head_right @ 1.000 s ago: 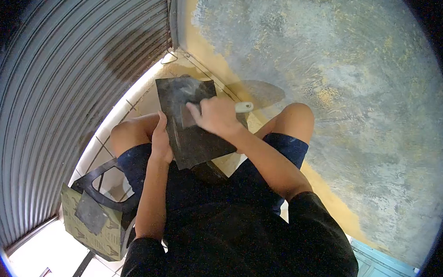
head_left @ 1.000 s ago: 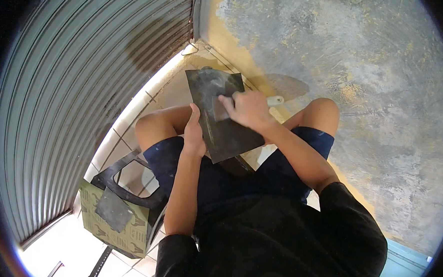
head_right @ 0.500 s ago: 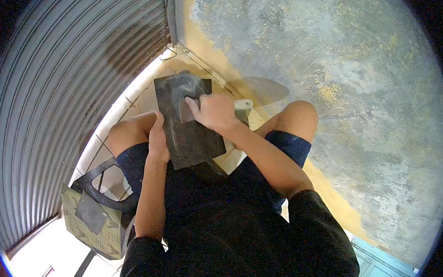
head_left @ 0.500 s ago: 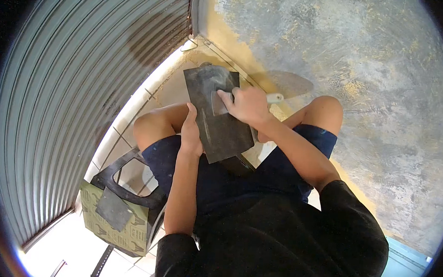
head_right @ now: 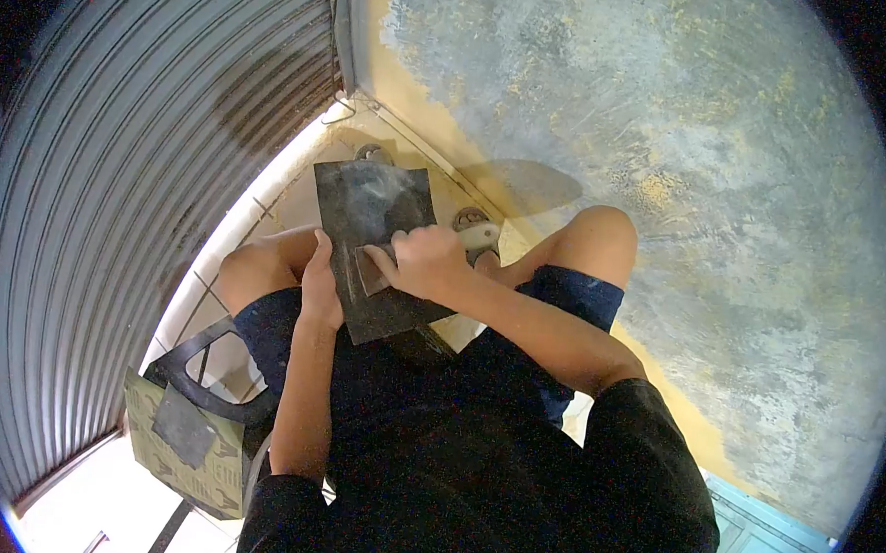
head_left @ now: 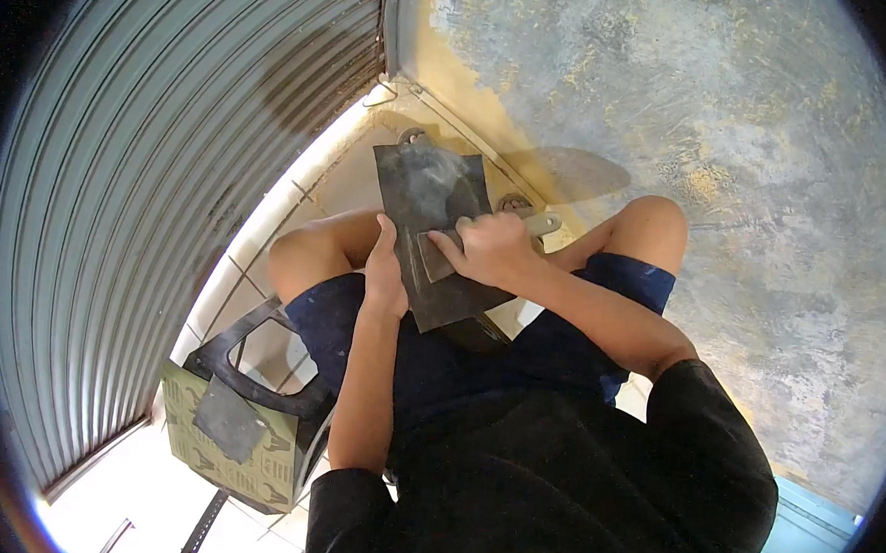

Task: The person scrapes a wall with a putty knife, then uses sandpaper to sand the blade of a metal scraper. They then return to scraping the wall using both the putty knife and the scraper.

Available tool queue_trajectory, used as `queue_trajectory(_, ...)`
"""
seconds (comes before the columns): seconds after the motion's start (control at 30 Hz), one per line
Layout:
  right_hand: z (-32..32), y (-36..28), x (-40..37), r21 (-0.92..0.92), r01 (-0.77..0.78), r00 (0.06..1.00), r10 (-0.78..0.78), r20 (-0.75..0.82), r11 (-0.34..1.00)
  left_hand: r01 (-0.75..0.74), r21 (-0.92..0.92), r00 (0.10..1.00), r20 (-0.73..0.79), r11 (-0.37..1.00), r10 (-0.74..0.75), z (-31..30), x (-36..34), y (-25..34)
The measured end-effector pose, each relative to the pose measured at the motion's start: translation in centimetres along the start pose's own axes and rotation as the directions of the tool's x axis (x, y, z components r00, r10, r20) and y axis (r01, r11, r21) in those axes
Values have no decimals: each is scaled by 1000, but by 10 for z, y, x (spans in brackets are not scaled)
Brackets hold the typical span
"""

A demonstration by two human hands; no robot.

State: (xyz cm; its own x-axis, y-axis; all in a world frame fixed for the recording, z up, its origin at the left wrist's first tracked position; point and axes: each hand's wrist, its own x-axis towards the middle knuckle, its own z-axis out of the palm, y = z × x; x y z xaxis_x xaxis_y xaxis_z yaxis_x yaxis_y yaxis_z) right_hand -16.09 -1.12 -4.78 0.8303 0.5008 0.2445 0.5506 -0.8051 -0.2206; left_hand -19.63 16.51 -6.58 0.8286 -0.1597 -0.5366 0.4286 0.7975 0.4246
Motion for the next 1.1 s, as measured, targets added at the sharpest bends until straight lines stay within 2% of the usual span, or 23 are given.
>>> queue_trajectory(0.07, 0, 3, 8, -16, 14, 1000, -14, -9, 1000, 18, 29, 999, -30, 999, -17, -2, -1, 1)
queue_trajectory(0.13, 3, 14, 30, -57, -163, 986, 160, -54, 985, 23, 54, 997, -71, 998, -20, 9, -6, 2)
queue_trajectory(0.2, 8, 22, 28, -50, -139, 989, 136, -60, 989, 12, 82, 996, -91, 997, -5, 11, -4, 3)
queue_trajectory(0.27, 6, 9, 10, -72, -58, 998, 60, 17, 996, 3, 43, 999, 45, 999, -5, -2, 3, -4)
queue_trajectory(0.3, 10, 7, -3, -57, 40, 997, -43, -56, 998, -3, 41, 999, 46, 999, 1, -5, 5, -6)
queue_trajectory(0.33, 10, 8, 0, -55, 44, 997, -47, -56, 998, 7, 28, 999, 40, 1000, -8, -5, 3, -6)
queue_trajectory(0.4, 13, 12, 8, -95, -55, 998, 55, -4, 994, 27, 18, 999, 25, 999, -27, -6, 1, -8)
queue_trajectory(0.43, 5, 17, 22, -83, -156, 985, 162, 63, 984, 55, 35, 998, 9, 998, -55, 1, -2, -5)
queue_trajectory(0.5, 3, 20, 21, -90, -167, 984, 171, 46, 982, 82, 60, 997, 3, 995, -82, 3, 0, -7)
queue_trajectory(0.6, 2, 15, 4, -73, -102, 995, 103, -1, 992, 46, 66, 998, 41, 997, -49, -8, 12, -18)
queue_trajectory(0.67, 1, 10, -9, -6, 24, 999, -24, 28, 1000, 68, 46, 997, -42, 997, -66, -6, 11, -20)
queue_trajectory(0.7, 6, 14, -5, -77, -9, 1000, 7, -26, 997, 71, 46, 997, -47, 996, -69, -7, 12, -20)
queue_trajectory(0.73, 8, 22, 7, -72, -13, 1000, 12, -20, 997, 76, 56, 996, -43, 995, -74, -1, 11, -17)
queue_trajectory(0.8, 7, 34, 29, -104, -192, 980, 185, -68, 976, 90, 67, 995, -40, 994, -87, 3, 5, -18)
queue_trajectory(0.83, 6, 34, 30, -106, -201, 979, 201, -9, 974, 73, 74, 997, -46, 995, -69, 6, 5, -17)
queue_trajectory(0.87, 7, 31, 23, -109, -201, 980, 201, -17, 974, 53, 80, 998, -49, 995, -50, 9, 6, -16)
queue_trajectory(0.93, 11, 16, -6, -61, -2, 997, -3, -73, 998, 48, 65, 999, -22, 997, -47, -7, 13, -22)
queue_trajectory(1.0, 10, 12, -10, -28, 35, 999, -36, -33, 999, 54, 51, 999, -4, 997, -54, -12, 16, -23)
queue_trajectory(1.07, 11, 19, 5, -98, -47, 995, 38, -87, 994, 66, 7, 998, 23, 998, -66, -6, 11, -21)
queue_trajectory(1.1, 7, 26, 18, -83, -202, 979, 203, 7, 976, 73, 8, 997, 21, 997, -73, -3, 7, -20)
